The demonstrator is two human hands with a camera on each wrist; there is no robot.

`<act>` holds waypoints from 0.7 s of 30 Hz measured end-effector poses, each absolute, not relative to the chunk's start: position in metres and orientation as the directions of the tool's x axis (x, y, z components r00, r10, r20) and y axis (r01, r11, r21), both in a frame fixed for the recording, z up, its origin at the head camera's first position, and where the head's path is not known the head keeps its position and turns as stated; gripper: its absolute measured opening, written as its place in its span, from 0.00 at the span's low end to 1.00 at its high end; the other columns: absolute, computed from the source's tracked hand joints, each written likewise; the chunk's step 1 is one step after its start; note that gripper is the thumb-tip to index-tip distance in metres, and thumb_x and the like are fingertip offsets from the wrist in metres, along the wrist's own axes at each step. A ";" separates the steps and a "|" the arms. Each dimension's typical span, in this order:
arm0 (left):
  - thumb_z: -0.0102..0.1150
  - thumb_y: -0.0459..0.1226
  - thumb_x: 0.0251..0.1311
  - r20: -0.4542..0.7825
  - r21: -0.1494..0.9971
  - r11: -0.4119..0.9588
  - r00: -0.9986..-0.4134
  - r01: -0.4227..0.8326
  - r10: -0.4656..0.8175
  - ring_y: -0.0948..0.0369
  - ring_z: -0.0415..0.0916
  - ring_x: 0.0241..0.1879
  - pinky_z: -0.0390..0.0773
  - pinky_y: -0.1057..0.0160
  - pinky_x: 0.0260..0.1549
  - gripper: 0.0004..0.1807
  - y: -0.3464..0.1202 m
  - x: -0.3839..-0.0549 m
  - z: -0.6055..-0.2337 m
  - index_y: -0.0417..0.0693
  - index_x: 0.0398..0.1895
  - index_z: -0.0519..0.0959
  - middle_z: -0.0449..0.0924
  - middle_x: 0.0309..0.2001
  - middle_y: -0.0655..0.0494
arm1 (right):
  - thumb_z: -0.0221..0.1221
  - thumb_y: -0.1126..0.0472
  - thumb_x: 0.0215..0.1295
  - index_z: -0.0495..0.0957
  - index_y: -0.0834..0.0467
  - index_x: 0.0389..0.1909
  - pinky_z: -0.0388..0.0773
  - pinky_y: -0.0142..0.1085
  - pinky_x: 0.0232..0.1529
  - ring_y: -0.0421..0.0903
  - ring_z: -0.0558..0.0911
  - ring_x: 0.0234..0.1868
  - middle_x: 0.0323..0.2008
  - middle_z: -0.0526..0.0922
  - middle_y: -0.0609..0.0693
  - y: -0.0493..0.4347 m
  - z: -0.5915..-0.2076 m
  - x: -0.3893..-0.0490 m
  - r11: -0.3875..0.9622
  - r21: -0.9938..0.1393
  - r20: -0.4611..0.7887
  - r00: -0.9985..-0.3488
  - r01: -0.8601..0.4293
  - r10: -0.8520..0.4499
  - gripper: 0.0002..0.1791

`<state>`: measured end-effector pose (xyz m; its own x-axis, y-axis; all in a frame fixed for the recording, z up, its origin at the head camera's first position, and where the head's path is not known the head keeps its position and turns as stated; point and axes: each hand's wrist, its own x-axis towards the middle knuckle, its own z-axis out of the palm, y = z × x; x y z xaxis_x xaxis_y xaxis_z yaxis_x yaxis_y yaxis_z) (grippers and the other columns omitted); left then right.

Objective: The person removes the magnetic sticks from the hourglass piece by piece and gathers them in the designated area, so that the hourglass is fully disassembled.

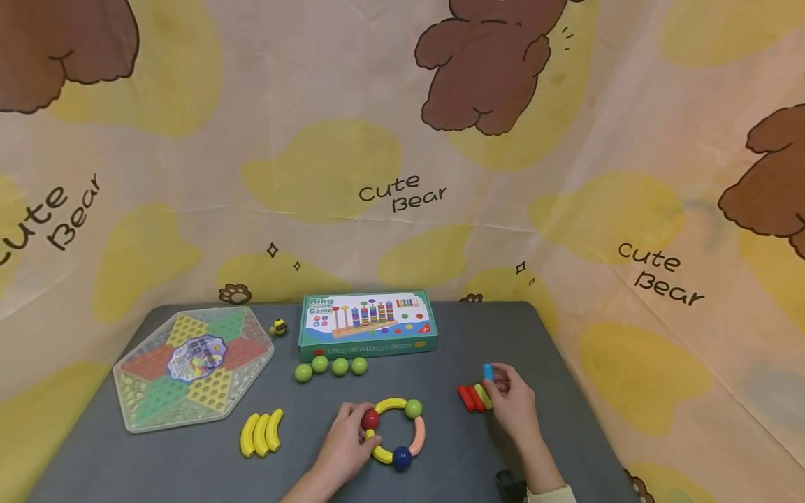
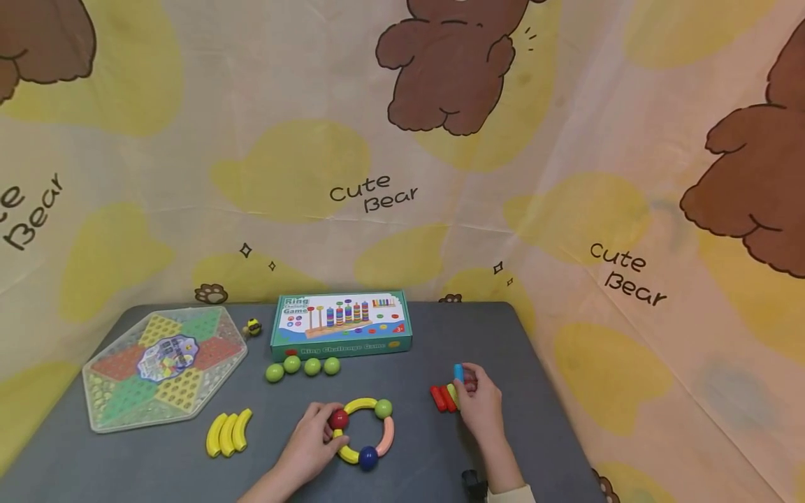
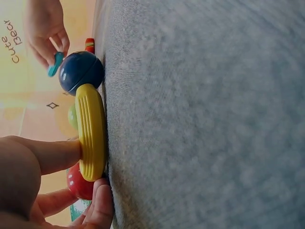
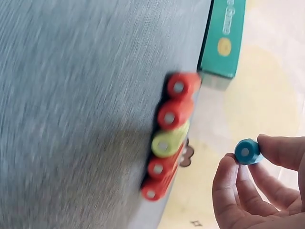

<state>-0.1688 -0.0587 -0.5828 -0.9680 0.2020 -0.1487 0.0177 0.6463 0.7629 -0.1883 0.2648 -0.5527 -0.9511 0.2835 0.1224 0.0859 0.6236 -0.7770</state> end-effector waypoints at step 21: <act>0.74 0.38 0.56 -0.157 0.771 0.636 -0.959 0.030 0.235 0.63 0.68 0.32 0.70 0.66 0.29 0.30 -0.061 -0.169 -0.581 0.42 0.61 0.76 0.70 0.45 0.51 | 0.65 0.61 0.66 0.82 0.66 0.51 0.80 0.41 0.35 0.52 0.82 0.39 0.40 0.87 0.59 0.316 -0.572 -0.198 0.731 -0.652 0.008 -0.962 0.203 0.274 0.16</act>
<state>-0.1692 -0.0614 -0.5807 -0.9592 0.2353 -0.1567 0.0299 0.6356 0.7714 -0.1979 0.3162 -0.5719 -0.9616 0.2744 0.0084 0.2029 0.7308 -0.6518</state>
